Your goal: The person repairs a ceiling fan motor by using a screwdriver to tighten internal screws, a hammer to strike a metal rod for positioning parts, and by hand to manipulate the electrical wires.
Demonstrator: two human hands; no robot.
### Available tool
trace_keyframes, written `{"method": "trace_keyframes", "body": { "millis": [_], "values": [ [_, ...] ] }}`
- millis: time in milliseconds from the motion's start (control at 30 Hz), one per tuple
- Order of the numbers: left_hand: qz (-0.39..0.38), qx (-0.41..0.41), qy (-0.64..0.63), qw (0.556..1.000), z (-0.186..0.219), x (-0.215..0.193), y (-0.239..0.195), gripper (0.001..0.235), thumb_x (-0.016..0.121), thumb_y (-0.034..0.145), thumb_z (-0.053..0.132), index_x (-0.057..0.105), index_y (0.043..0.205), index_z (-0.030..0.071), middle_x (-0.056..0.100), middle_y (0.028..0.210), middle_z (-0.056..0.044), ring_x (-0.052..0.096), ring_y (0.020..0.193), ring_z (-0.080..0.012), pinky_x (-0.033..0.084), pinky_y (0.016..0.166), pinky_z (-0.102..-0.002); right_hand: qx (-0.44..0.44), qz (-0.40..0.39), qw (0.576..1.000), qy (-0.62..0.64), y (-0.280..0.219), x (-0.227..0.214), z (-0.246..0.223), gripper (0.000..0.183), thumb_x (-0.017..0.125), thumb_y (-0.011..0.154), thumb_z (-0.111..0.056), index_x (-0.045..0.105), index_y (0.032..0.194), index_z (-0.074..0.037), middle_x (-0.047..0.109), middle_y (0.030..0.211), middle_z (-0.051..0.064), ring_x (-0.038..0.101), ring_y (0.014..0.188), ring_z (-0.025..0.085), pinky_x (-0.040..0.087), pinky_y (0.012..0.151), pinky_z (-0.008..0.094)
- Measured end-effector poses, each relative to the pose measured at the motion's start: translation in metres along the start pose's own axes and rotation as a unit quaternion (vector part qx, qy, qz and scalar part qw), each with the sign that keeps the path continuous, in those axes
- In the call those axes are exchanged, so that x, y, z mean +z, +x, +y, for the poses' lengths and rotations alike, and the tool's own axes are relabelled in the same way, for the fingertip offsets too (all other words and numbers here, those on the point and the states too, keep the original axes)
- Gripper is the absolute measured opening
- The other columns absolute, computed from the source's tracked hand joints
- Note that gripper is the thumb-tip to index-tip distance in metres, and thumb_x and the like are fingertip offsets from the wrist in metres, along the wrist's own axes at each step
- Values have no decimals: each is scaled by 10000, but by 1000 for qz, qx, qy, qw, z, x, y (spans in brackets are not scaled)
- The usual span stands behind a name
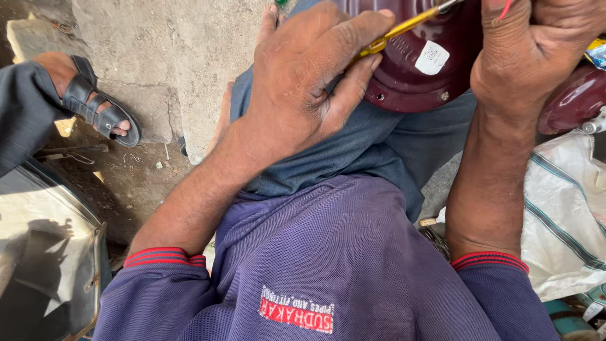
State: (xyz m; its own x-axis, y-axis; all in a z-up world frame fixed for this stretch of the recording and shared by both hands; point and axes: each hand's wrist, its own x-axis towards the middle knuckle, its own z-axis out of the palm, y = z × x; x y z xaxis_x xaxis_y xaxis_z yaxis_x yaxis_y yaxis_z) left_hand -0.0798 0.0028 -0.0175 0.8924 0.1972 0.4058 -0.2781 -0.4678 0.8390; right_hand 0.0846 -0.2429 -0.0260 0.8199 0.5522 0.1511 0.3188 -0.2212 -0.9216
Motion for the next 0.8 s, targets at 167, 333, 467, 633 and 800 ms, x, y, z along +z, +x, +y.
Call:
{"method": "trace_keyframes", "body": {
  "millis": [167, 333, 467, 633, 800],
  "values": [
    [7, 45, -27, 999, -9, -2, 5, 437, 723, 1017, -13, 533, 1392, 108, 599, 1135, -39, 637, 1016, -195, 498, 844, -335, -35, -37, 998, 44, -3, -6, 6, 198, 755, 1194, -60, 698, 1023, 21, 680, 843, 68, 580, 678, 131, 403, 623, 231],
    [2, 52, 10, 999, -6, -4, 7, 417, 740, 978, -33, 584, 1344, 93, 617, 1097, -39, 632, 986, -202, 493, 807, -349, -8, -2, 1000, 7, -7, -7, 7, 212, 776, 1138, -44, 655, 984, 36, 632, 792, 51, 529, 634, 124, 371, 603, 231],
    [-15, 68, 38, 997, -4, -6, 12, 347, 723, 972, -17, 636, 1298, 66, 624, 1038, -53, 628, 946, -221, 483, 776, -375, -29, 22, 999, 9, -12, -9, 15, 273, 787, 1098, -27, 530, 1006, -9, 566, 785, 23, 495, 613, 114, 377, 600, 237],
    [-54, 135, 90, 985, -3, -17, 15, 313, 644, 992, 86, 615, 1295, 15, 593, 1171, -120, 608, 1068, -276, 486, 868, -424, -20, 39, 999, 3, -15, -10, 19, 295, 809, 1108, -25, 528, 1019, -10, 553, 759, 38, 483, 615, 128, 359, 591, 251],
    [-109, 190, 183, 958, -1, -22, 24, 383, 561, 1001, 99, 569, 1357, -39, 563, 1275, -135, 588, 1144, -257, 483, 917, -385, -25, 5, 998, 58, -10, -5, 13, 331, 809, 1140, -151, 590, 933, -15, 619, 803, 16, 551, 660, 114, 441, 633, 244]
  ]
}}
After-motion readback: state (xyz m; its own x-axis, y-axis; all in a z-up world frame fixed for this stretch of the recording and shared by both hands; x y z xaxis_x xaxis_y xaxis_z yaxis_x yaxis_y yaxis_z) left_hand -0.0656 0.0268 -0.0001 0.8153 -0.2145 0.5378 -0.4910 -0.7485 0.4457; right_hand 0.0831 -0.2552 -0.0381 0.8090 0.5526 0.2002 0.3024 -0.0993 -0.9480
